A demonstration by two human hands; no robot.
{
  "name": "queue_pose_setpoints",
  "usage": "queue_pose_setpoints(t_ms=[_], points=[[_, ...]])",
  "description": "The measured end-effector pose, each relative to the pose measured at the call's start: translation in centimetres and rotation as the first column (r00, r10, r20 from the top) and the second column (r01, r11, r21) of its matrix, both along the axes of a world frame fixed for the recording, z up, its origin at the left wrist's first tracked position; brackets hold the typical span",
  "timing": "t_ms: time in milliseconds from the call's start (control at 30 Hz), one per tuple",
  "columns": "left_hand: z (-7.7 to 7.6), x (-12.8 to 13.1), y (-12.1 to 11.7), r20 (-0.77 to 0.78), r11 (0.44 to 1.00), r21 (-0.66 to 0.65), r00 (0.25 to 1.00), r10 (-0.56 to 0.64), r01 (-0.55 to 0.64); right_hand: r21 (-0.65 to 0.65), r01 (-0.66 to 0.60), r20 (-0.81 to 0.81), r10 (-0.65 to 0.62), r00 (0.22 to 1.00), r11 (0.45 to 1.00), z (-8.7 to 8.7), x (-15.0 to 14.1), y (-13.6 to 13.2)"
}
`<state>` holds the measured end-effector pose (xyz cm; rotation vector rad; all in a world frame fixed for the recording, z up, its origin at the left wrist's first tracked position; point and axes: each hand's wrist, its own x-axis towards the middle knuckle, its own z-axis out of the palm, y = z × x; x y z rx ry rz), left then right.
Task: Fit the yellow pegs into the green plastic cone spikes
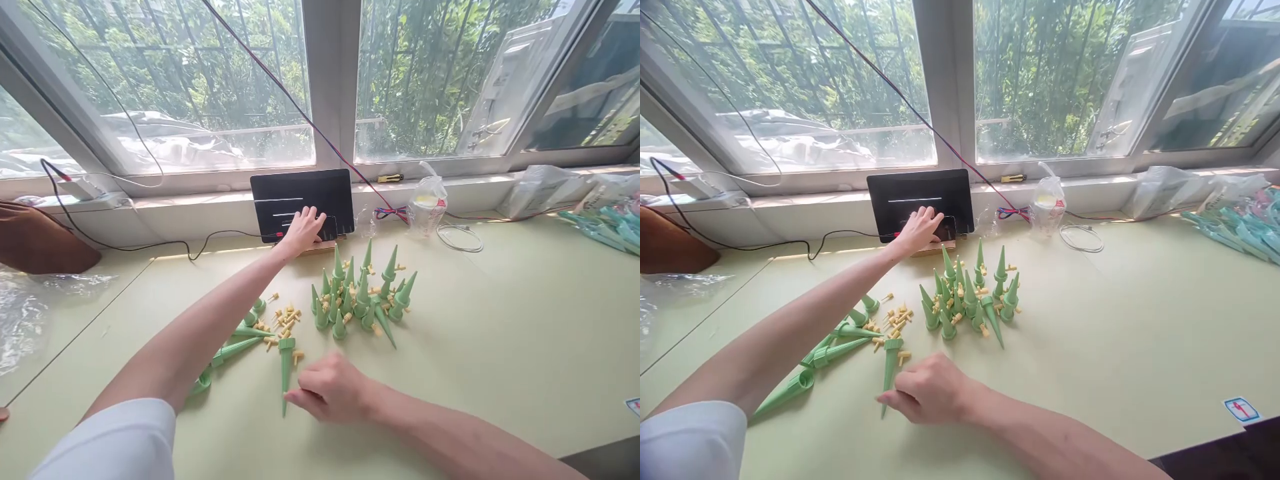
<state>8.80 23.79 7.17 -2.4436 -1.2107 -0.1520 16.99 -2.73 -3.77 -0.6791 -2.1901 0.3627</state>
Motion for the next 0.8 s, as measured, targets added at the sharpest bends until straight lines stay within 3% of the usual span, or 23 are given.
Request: queue_pose_setpoints(t_ms=[200, 400, 600, 800], points=[[1.0, -0.5, 1.1, 0.032, 1.0, -0.004, 0.999, 0.03, -0.03, -0.011, 0.007, 0.02, -0.007, 1.0, 1.0, -0.1, 0.0, 0.0], [1.7, -2.0, 0.8, 0.067, 0.999, -0.029, 0.998, 0.015, -0.013, -0.023, 0.005, 0.047, -0.004, 0.999, 1.0, -0.1, 0.1, 0.1], [1.5, -2.9, -0.7, 0.08, 1.0, 0.011, 0.997, 0.009, -0.01, -0.033, 0.008, 0.083, -0.005, 0.997, 0.999, -0.1, 0.1, 0.2], [0.9, -3.3, -1.4, 0.114, 0.995, 0.013, 0.989, 0.095, -0.097, -0.048, 0.006, 0.087, -0.002, 0.996, 0.999, -0.2, 0.1, 0.3]])
